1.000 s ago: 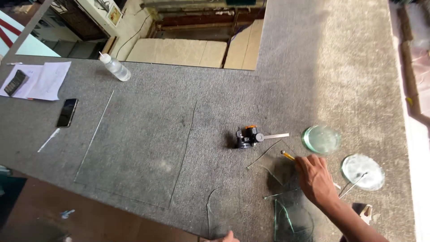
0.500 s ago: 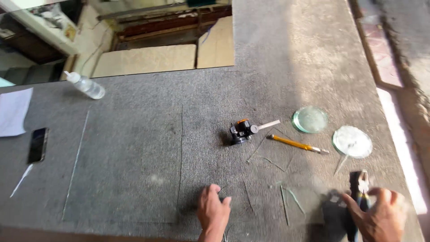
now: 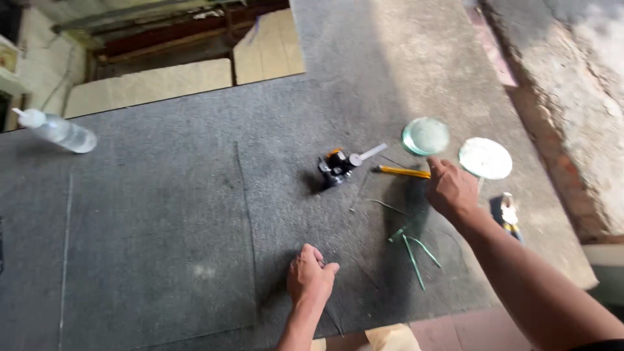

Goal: Cutting and refining circular glass pieces from a larger sheet using specialized tools

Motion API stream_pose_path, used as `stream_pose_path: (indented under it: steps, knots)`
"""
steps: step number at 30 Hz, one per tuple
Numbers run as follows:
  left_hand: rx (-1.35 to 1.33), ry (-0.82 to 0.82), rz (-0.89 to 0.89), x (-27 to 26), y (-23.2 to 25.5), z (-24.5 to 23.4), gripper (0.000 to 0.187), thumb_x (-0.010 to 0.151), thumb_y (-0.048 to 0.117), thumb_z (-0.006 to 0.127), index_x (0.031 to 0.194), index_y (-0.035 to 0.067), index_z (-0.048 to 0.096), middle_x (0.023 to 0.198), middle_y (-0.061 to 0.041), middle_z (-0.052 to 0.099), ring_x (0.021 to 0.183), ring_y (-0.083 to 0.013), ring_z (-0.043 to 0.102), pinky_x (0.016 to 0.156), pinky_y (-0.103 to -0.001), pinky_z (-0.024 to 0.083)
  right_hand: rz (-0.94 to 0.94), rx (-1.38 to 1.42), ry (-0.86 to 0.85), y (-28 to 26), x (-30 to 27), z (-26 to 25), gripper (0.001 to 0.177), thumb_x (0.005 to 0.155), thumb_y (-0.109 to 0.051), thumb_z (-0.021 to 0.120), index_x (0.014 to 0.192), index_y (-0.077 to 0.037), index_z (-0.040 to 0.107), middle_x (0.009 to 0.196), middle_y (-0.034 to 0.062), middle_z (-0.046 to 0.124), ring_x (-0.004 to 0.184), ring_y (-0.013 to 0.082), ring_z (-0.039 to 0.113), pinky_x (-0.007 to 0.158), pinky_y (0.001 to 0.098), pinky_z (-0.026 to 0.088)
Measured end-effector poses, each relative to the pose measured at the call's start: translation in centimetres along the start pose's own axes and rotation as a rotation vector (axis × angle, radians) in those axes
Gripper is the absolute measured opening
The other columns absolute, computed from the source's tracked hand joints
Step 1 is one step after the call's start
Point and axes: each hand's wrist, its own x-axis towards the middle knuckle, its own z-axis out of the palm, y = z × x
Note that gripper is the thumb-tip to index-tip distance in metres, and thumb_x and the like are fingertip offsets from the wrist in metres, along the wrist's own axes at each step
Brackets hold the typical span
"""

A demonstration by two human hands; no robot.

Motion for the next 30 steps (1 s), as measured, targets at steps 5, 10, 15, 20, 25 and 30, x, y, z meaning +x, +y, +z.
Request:
stream_pose_path:
  steps: [5, 10, 15, 20, 25, 30]
  knots:
    - [-0.071, -0.036, -0.051, 0.0, -0.7, -2.4, 0.023, 0.080, 0.027, 0.081, 0.092, 0.025, 0.062, 0.080, 0.006, 0.076, 0.083, -0.0238, 0.072, 0.076, -0.043, 0.052, 0.010, -0.230, -0.234, -1.3, 1.5, -1.8, 0.020, 0.097, -0.023, 0.046, 0.099, -0.015, 0.064, 0.081, 0.0087, 0.069, 0.066, 0.0292, 0.065, 0.053, 0.0375, 0.054]
    - [0.023, 0.129, 0.135, 1.4, -2.3, -2.5, 0.029, 0.080, 0.021, 0.085, 0.098, 0.025, 0.063, 0.102, 0.002, 0.064, 0.106, -0.0216, 0.061, 0.084, -0.040, 0.052, -0.137, -0.084, -0.123, -1.5, -4.9, -6.0, 0.017, 0.095, -0.030, 0.057, 0.099, -0.015, 0.062, 0.071, 0.0038, 0.069, 0.052, 0.0206, 0.062, 0.043, 0.0338, 0.051]
    - [0.035, 0.374, 0.504, 1.6, -4.0, -3.1, 0.027, 0.079, 0.025, 0.083, 0.095, 0.020, 0.062, 0.098, -0.004, 0.060, 0.096, -0.0281, 0.058, 0.083, -0.042, 0.047, 0.014, 0.931, -0.245, -2.1, -19.5, -3.1, 0.018, 0.090, -0.014, 0.067, 0.102, -0.010, 0.080, 0.067, 0.0026, 0.071, 0.057, 0.0121, 0.059, 0.054, 0.0261, 0.046]
    - [0.101, 0.470, 0.722, 1.9, -3.5, -4.5, 0.030, 0.087, 0.043, 0.074, 0.093, 0.018, 0.059, 0.096, -0.007, 0.055, 0.088, -0.0281, 0.054, 0.076, -0.043, 0.046, 0.340, 0.856, -0.159, -5.9, -25.8, 2.7, 0.014, 0.080, -0.016, 0.080, 0.093, -0.014, 0.084, 0.072, -0.0034, 0.087, 0.065, 0.0046, 0.076, 0.060, 0.0217, 0.056]
    - [0.072, 0.543, 0.767, 1.7, -3.0, -5.0, 0.035, 0.090, 0.053, 0.063, 0.090, 0.018, 0.058, 0.095, -0.006, 0.056, 0.084, -0.0290, 0.054, 0.075, -0.044, 0.042, 0.556, 0.599, -0.175, -10.8, -26.2, -0.6, 0.011, 0.080, -0.026, 0.083, 0.085, -0.018, 0.087, 0.054, -0.0008, 0.084, 0.050, 0.0027, 0.071, 0.055, 0.0186, 0.057]
    - [0.049, 0.520, 0.754, 1.7, -2.8, -5.2, 0.037, 0.088, 0.053, 0.061, 0.088, 0.017, 0.055, 0.093, -0.006, 0.055, 0.086, -0.0309, 0.053, 0.076, -0.046, 0.041, 0.294, 0.833, -0.038, -13.6, -25.9, -1.5, 0.010, 0.083, -0.020, 0.077, 0.080, -0.010, 0.078, 0.060, 0.0041, 0.084, 0.045, 0.0095, 0.080, 0.044, 0.0207, 0.066]
